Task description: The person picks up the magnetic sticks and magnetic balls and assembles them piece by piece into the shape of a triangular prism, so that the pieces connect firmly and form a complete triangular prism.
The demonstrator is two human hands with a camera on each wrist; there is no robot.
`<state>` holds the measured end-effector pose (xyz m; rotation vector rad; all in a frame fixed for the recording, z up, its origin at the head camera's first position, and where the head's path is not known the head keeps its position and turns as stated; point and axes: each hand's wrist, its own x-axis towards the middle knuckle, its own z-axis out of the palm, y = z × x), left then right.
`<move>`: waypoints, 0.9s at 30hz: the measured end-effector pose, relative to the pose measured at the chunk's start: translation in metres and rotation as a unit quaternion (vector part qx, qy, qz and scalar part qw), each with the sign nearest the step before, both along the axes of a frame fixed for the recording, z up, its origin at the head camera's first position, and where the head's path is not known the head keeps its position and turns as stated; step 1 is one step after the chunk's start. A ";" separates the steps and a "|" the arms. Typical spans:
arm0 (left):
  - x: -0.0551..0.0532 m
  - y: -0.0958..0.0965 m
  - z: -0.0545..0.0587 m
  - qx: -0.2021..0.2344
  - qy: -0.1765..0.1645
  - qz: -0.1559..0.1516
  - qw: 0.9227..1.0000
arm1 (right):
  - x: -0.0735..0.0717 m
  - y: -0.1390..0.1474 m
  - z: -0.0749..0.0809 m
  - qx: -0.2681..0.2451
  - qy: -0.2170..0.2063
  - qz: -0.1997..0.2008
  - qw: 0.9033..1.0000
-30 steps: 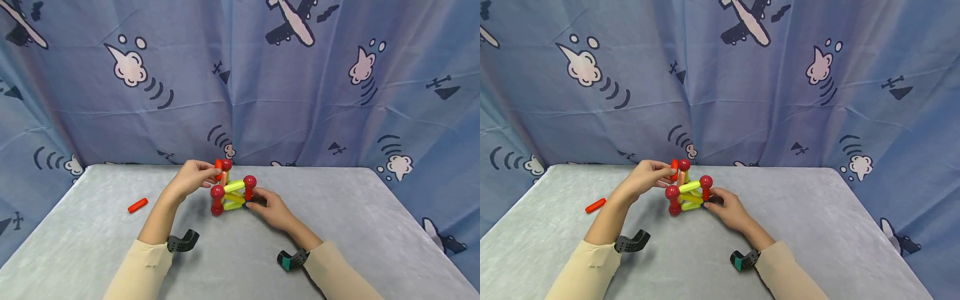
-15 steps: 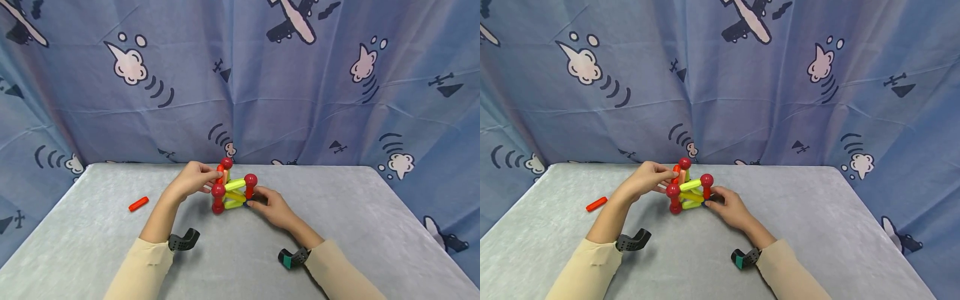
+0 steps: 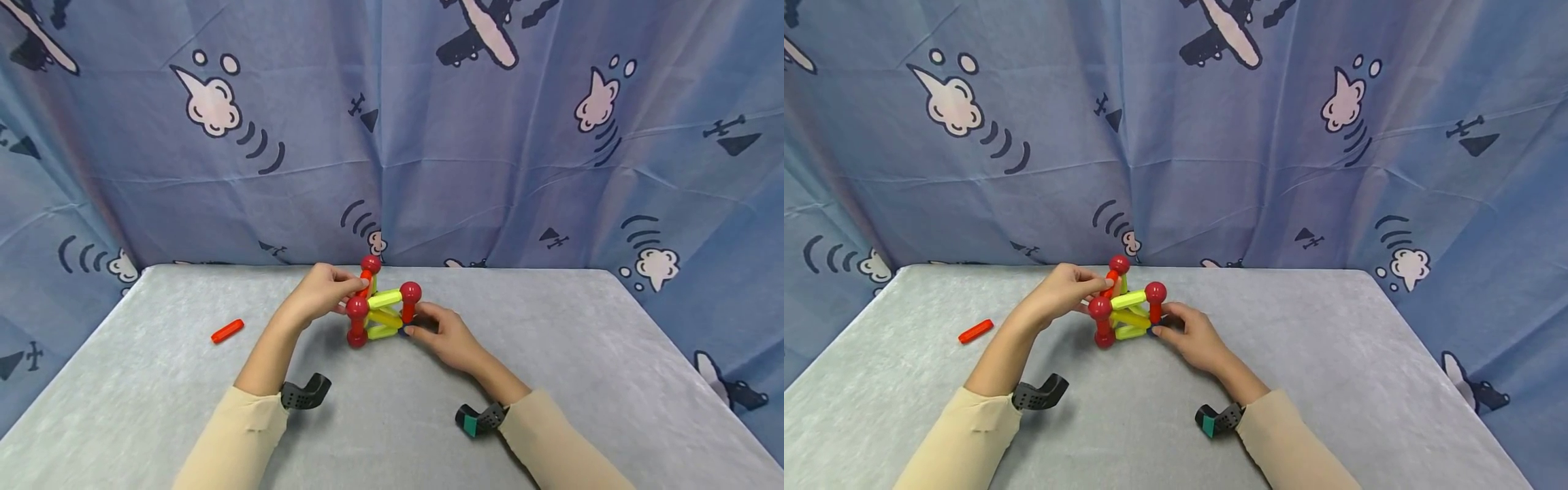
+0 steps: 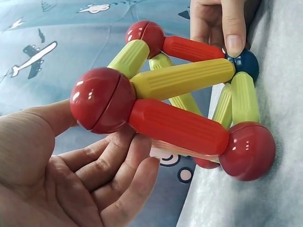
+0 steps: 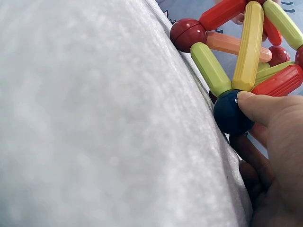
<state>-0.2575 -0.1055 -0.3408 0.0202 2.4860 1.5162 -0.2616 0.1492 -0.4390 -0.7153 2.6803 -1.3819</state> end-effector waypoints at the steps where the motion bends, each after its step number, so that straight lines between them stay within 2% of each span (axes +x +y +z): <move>1: 0.000 0.000 0.000 -0.001 0.002 0.001 1.000 | 0.000 0.000 0.000 -0.002 0.000 0.000 1.000; 10: -0.002 0.001 -0.002 -0.003 0.008 0.011 1.000 | 0.001 0.000 0.001 -0.010 -0.003 0.002 1.000; 14: -0.004 0.001 -0.005 -0.019 0.016 0.018 1.000 | 0.001 0.000 0.001 -0.012 -0.002 0.003 1.000; 19: -0.008 0.002 -0.009 -0.037 0.052 0.038 0.997 | 0.001 0.000 0.001 -0.010 -0.001 0.002 1.000; 21: -0.009 0.003 -0.011 -0.029 0.082 0.023 0.996 | 0.001 0.000 0.001 -0.008 0.000 0.001 1.000; 23: -0.010 0.004 -0.013 -0.010 0.112 -0.010 0.994 | 0.001 0.000 0.001 -0.006 0.002 -0.001 1.000; 27: -0.011 0.010 -0.021 0.019 0.176 -0.092 0.980 | 0.001 -0.001 0.001 -0.010 0.008 0.001 1.000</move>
